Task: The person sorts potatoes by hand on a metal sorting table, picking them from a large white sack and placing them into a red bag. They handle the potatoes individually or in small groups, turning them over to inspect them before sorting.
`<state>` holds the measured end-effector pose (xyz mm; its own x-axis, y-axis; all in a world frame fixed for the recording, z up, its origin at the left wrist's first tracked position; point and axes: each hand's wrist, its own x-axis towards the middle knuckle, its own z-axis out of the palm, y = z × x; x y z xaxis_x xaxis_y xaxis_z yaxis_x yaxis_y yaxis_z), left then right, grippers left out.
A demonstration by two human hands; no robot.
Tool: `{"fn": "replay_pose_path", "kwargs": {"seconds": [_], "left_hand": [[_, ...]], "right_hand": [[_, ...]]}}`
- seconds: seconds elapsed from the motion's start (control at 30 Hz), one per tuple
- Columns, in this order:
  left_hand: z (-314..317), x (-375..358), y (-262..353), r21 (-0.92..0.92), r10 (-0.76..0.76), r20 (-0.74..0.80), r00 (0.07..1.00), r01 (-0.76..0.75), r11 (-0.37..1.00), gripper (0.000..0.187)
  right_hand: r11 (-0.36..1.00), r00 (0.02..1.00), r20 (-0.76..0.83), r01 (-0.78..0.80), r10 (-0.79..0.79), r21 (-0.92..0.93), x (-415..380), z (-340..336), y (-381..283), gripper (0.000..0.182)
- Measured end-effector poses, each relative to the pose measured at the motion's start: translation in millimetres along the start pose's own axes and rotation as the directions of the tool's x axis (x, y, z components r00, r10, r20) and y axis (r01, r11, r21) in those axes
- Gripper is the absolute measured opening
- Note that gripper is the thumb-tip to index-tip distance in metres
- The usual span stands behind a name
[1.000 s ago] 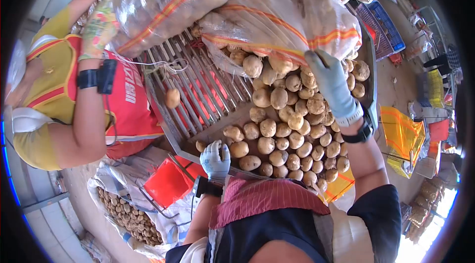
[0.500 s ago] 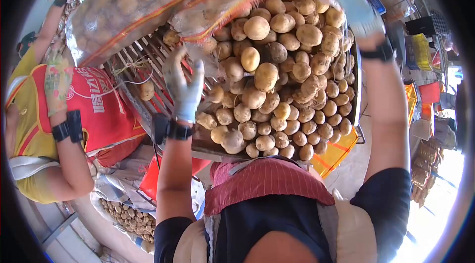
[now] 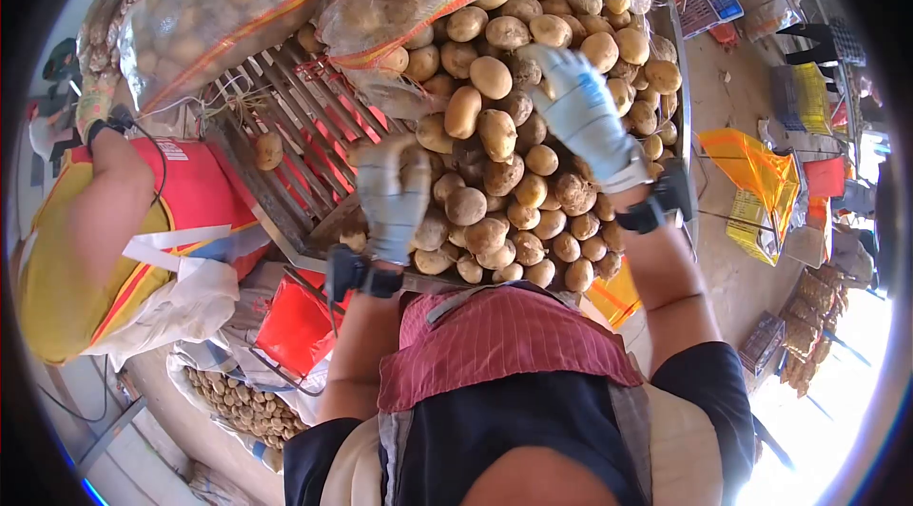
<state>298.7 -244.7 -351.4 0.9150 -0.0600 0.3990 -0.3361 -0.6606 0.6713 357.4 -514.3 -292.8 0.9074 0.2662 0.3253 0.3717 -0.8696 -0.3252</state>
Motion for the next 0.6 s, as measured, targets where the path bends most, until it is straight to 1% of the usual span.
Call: {"fn": "replay_pose_path", "kwargs": {"seconds": [0.03,0.1,0.13,0.17,0.2,0.23,0.27,0.3,0.33,0.37,0.4,0.43,0.47,0.5,0.53,0.57,0.6], "left_hand": [[9.5,-1.4,9.1,0.004,0.008,-0.007,1.0,-0.008,1.0,0.029],[29.5,-0.3,16.4,0.017,-0.021,0.1,0.995,0.02,1.0,0.032],[34.9,-0.4,14.5,0.022,-0.012,0.087,0.996,0.01,1.0,0.032],[40.6,-0.8,12.0,0.003,-0.092,0.073,0.993,0.092,0.996,0.033],[41.3,1.4,14.9,-0.019,-0.173,0.067,0.983,0.175,0.984,0.035],[42.6,5.9,16.5,-0.058,-0.158,0.013,0.987,0.158,0.986,0.04],[47.1,11.1,19.7,-0.059,-0.153,0.002,0.988,0.153,0.987,0.04],[51.4,18.4,28.6,-0.038,-0.108,-0.031,0.994,0.107,0.994,0.044],[58.0,27.9,35.1,-0.015,-0.061,-0.064,0.996,0.06,0.998,0.049],[74.1,35.7,30.3,0.04,-0.041,0.061,0.997,0.039,0.998,0.066],[77.4,37.6,40.9,0.041,-0.036,0.049,0.998,0.034,0.999,0.066],[79.9,39.1,53.9,0.141,-0.022,0.069,0.997,0.013,0.99,0.073],[80.1,39.2,64.0,0.239,-0.017,0.091,0.996,-0.005,0.971,0.08],[80.9,39.5,67.2,0.242,-0.039,0.159,0.987,0.0,0.97,0.089],[83.9,35.0,69.2,0.242,-0.044,0.152,0.987,0.006,0.97,0.089],[87.3,29.6,71.7,0.357,-0.027,0.183,0.983,-0.041,0.933,0.088],[89.2,27.3,72.8,0.467,-0.012,0.216,0.976,-0.092,0.88,0.088]], "right_hand": [[0.998,0.999,-0.032,-0.042,0.04,-0.043,-7.7,15.2,0.5,0.052],[0.988,0.989,-0.1,-0.122,0.113,-0.092,-9.4,31.5,-5.1,0.059],[0.982,0.98,-0.131,-0.162,0.149,-0.099,-6.3,35.5,-10.6,0.062],[0.97,0.976,-0.121,-0.197,0.18,-0.146,-3.1,40.6,-11.7,0.066],[0.97,0.976,-0.131,-0.193,0.174,-0.145,-0.6,44.4,-12.5,0.066],[0.95,0.964,-0.121,-0.257,0.238,-0.178,3.9,47.1,-11.9,0.066],[0.925,0.948,-0.112,-0.315,0.297,-0.211,8.9,48.4,-10.1,0.067],[0.918,0.942,-0.09,-0.335,0.323,-0.213,14.0,45.5,-10.7,0.059],[0.92,0.944,-0.098,-0.328,0.314,-0.213,17.4,42.6,-10.5,0.059],[0.896,0.933,-0.016,-0.35,0.36,-0.272,21.7,39.5,-10.4,0.053],[0.869,0.91,0.063,-0.368,0.409,-0.332,25.9,37.0,-10.1,0.047],[0.857,0.925,0.049,-0.328,0.377,-0.398,25.1,40.9,-3.0,0.04],[0.87,0.922,0.092,-0.316,0.375,-0.378,25.4,42.1,8.6,0.041],[0.893,0.929,0.117,-0.295,0.352,-0.341,24.6,38.8,19.0,0.044],[0.913,0.934,0.142,-0.274,0.327,-0.302,24.7,35.9,29.3,0.047],[0.925,0.921,0.18,-0.302,0.346,-0.231,27.2,33.8,39.7,0.055],[0.924,0.908,0.201,-0.33,0.367,-0.193,28.5,32.5,48.6,0.055]]}}
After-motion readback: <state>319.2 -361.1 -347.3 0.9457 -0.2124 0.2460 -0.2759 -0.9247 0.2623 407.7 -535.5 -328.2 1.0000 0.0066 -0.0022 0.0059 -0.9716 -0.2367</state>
